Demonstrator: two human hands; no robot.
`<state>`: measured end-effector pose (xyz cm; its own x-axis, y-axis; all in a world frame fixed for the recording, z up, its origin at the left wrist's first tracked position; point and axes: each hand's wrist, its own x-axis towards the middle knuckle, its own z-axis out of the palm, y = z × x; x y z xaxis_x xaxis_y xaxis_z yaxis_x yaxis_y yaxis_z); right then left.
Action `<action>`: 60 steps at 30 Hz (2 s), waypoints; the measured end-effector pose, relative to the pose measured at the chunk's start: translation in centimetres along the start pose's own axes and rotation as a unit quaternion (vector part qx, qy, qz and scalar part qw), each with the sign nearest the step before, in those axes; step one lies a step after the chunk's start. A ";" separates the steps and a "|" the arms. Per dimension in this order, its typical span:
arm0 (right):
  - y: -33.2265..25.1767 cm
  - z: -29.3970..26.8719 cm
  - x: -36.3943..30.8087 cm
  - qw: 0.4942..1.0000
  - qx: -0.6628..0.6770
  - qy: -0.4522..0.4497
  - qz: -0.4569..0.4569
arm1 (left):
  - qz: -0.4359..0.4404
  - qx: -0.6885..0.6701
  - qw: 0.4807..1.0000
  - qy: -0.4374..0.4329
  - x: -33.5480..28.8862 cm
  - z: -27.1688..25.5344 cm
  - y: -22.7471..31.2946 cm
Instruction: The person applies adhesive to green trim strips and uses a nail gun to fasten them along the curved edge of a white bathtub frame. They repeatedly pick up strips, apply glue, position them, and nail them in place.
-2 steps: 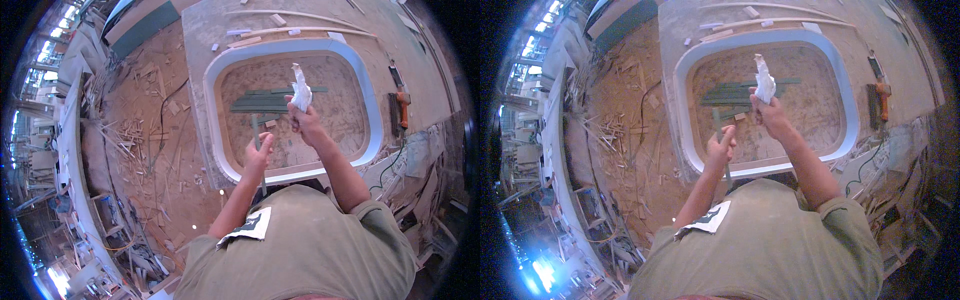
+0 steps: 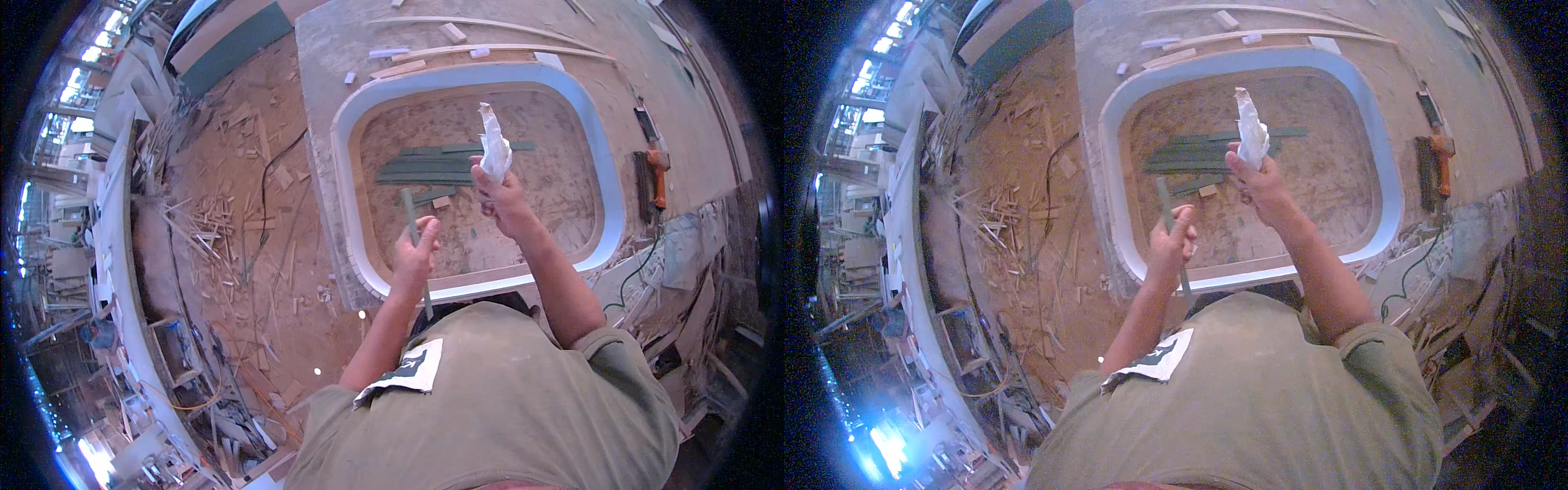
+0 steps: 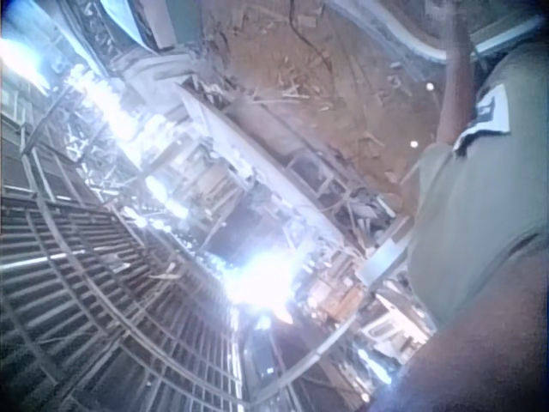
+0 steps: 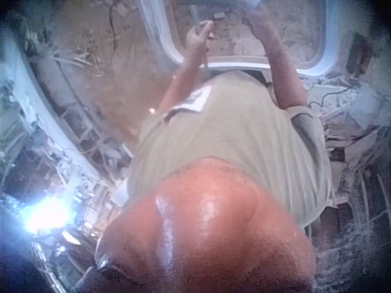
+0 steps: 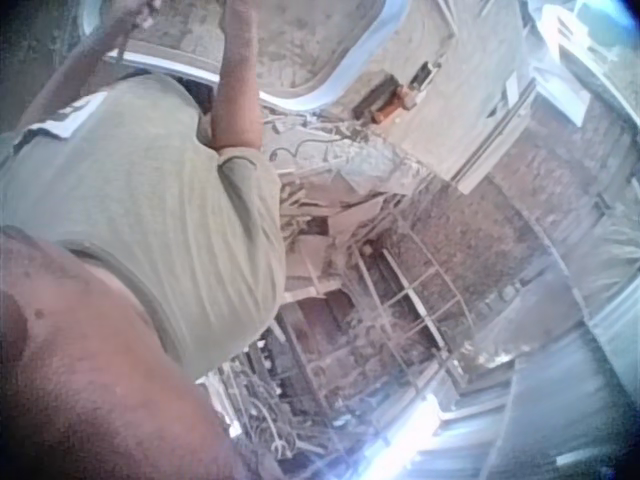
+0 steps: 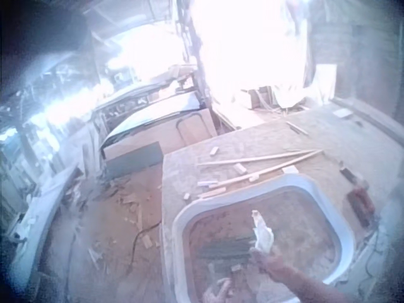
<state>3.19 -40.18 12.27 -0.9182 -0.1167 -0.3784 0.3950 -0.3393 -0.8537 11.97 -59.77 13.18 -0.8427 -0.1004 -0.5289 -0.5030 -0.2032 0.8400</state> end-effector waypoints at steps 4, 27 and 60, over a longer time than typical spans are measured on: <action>-0.1 -1.9 0.5 0.995 0.051 0.065 0.053 | 0.009 -0.040 0.999 0.014 0.4 -2.4 0.7; 3.0 7.2 -2.3 0.987 -0.117 -0.105 0.019 | 0.130 -0.081 0.988 -0.017 2.1 -3.6 1.8; 2.1 6.0 -4.3 0.929 -0.302 -0.138 -0.166 | 0.036 -0.270 0.960 -0.057 3.5 -2.6 2.7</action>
<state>7.75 -45.99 14.26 -0.9321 -0.3616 -0.0228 -0.0442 0.1759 -0.9834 8.16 -63.20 13.28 -0.9025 -0.0315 -0.4295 -0.2960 -0.6790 0.6718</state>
